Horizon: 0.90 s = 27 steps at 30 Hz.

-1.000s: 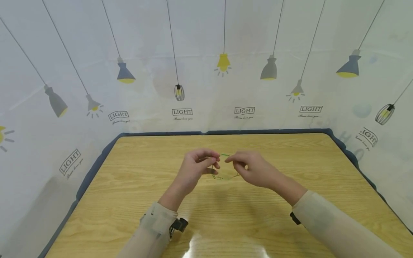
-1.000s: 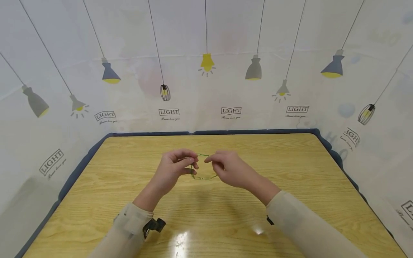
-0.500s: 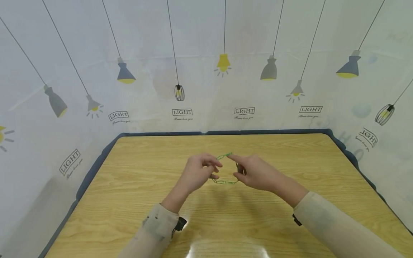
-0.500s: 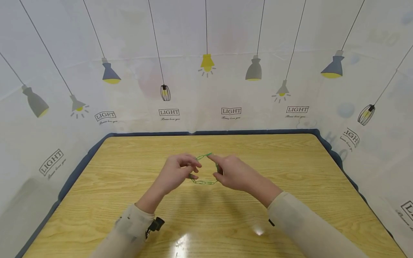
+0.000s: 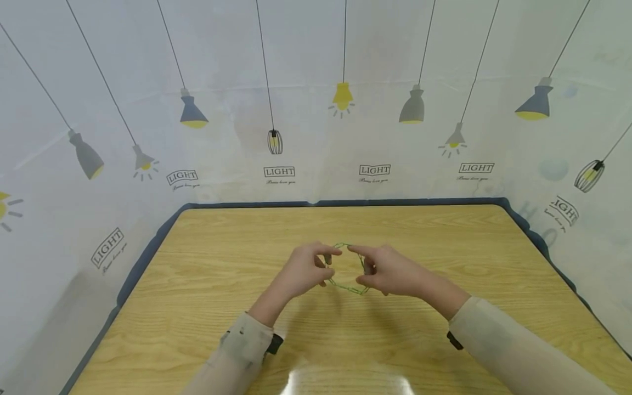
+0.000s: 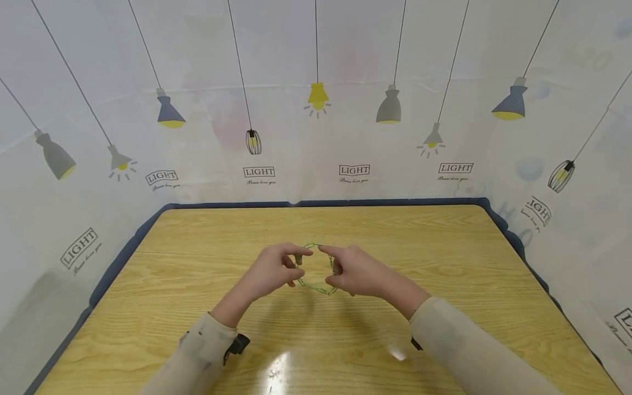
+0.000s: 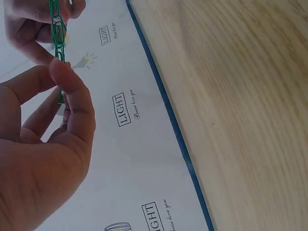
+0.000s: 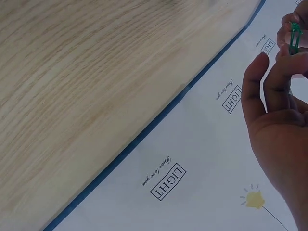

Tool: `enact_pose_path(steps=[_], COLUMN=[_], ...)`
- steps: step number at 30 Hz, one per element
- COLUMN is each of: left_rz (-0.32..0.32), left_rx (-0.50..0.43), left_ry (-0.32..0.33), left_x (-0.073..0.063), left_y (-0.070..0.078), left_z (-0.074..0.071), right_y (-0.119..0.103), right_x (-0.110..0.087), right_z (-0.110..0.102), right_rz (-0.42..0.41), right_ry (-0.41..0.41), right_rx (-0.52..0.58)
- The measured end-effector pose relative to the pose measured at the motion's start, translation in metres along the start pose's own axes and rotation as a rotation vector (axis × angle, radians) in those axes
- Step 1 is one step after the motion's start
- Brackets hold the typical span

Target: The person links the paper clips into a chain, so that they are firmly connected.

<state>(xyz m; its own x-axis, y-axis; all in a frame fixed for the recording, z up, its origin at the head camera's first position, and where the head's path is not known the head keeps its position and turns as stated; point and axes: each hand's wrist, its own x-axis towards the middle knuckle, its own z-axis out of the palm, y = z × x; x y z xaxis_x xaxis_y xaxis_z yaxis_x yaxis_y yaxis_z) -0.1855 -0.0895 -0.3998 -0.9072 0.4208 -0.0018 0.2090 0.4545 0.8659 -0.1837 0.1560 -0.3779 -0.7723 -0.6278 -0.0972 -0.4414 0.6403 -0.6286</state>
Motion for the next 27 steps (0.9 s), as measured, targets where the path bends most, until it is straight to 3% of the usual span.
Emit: enact_pose_path(steps=[4, 10, 23, 27], left_rz=[-0.02, -0.025, -0.078, -0.113], left_rx=[-0.108, -0.132, -0.108, -0.054], left_ry=[-0.056, -0.133, -0.218, -0.238], left_x=[0.001, 0.003, 0.006, 0.005], left_y=[-0.007, -0.012, -0.033, -0.038], left_z=[-0.004, -0.006, 0.011, 0.02], right_y=[0.002, 0.006, 0.027, 0.033], right_x=[-0.001, -0.002, -0.005, -0.005], right_z=[0.001, 0.007, 0.031, 0.041], right_rz=[0.031, 0.066, 0.068, 0.094], right_ry=[-0.019, -0.056, -0.121, -0.157], right_rx=[0.056, 0.165, 0.279, 0.276])
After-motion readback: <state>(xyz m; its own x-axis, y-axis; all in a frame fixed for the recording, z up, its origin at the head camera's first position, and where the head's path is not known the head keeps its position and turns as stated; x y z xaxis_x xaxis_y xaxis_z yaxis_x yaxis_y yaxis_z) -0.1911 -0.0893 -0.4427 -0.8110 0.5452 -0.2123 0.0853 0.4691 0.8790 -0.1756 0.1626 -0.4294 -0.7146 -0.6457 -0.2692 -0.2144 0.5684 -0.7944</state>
